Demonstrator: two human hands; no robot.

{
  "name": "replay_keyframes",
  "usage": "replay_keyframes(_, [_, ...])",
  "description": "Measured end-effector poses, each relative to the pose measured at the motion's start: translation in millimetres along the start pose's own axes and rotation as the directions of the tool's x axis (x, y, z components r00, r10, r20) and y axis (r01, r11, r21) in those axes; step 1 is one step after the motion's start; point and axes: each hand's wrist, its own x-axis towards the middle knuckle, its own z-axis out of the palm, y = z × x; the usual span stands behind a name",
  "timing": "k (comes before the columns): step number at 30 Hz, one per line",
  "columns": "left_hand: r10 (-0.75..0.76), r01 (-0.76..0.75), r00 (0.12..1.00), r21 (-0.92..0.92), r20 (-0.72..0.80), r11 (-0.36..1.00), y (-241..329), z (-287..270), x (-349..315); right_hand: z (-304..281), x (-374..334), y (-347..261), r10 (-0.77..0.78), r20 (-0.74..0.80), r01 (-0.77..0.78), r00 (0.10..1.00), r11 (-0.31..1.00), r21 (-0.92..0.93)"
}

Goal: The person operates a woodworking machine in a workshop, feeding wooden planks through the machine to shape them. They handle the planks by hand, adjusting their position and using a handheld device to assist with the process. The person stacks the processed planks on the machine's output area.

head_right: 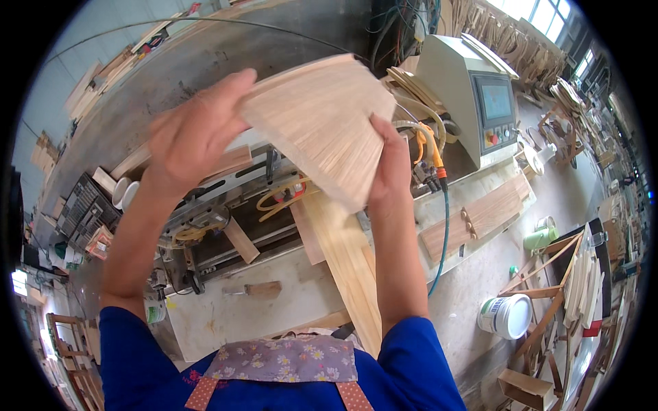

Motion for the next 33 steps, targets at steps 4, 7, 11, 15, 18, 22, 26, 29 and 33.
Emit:
replay_keyframes(4, [-0.814,0.721,0.577,-0.507,0.061,0.472,-37,18,-31,-81,-31,5,-0.182,-0.009,0.182,0.983,0.983,-0.037])
replay_keyframes(7, [-0.978,0.777,0.146,-0.629,0.152,0.018,-95,36,-91,-117,-70,13,-0.292,-0.052,0.260,0.955,0.909,-0.326])
replay_keyframes(11, [-0.938,0.709,-0.267,-0.615,0.220,-0.345,-112,95,-134,-164,-127,6,-0.287,-0.199,0.194,0.937,0.902,-0.386])
replay_keyframes(15, [-0.886,0.655,-0.370,-0.597,0.281,-0.463,-116,130,-150,-193,-170,7,-0.318,-0.302,0.183,0.899,0.898,-0.400])
replay_keyframes(18, [-0.894,0.740,-0.350,-0.503,0.279,-0.446,-115,141,-154,-199,-188,9,-0.302,-0.328,0.175,0.895,0.915,-0.364])
replay_keyframes(22, [-0.939,0.934,-0.209,-0.229,0.273,-0.275,-114,150,-160,-208,-195,16,-0.317,-0.333,0.199,0.888,0.918,-0.344])
replay_keyframes(26, [-0.986,0.977,0.066,0.190,0.152,0.095,-104,138,-152,-187,-188,23,-0.276,-0.305,0.174,0.912,0.931,-0.321])
replay_keyframes(29, [-0.852,0.828,0.518,0.204,0.080,0.522,-58,116,-114,-165,-182,20,-0.263,-0.254,0.160,0.931,0.917,-0.365])
replay_keyframes(33, [-0.328,0.904,0.224,-0.322,0.918,-0.281,45,74,-101,-141,-166,23,-0.066,-0.142,-0.023,0.988,0.835,-0.549])
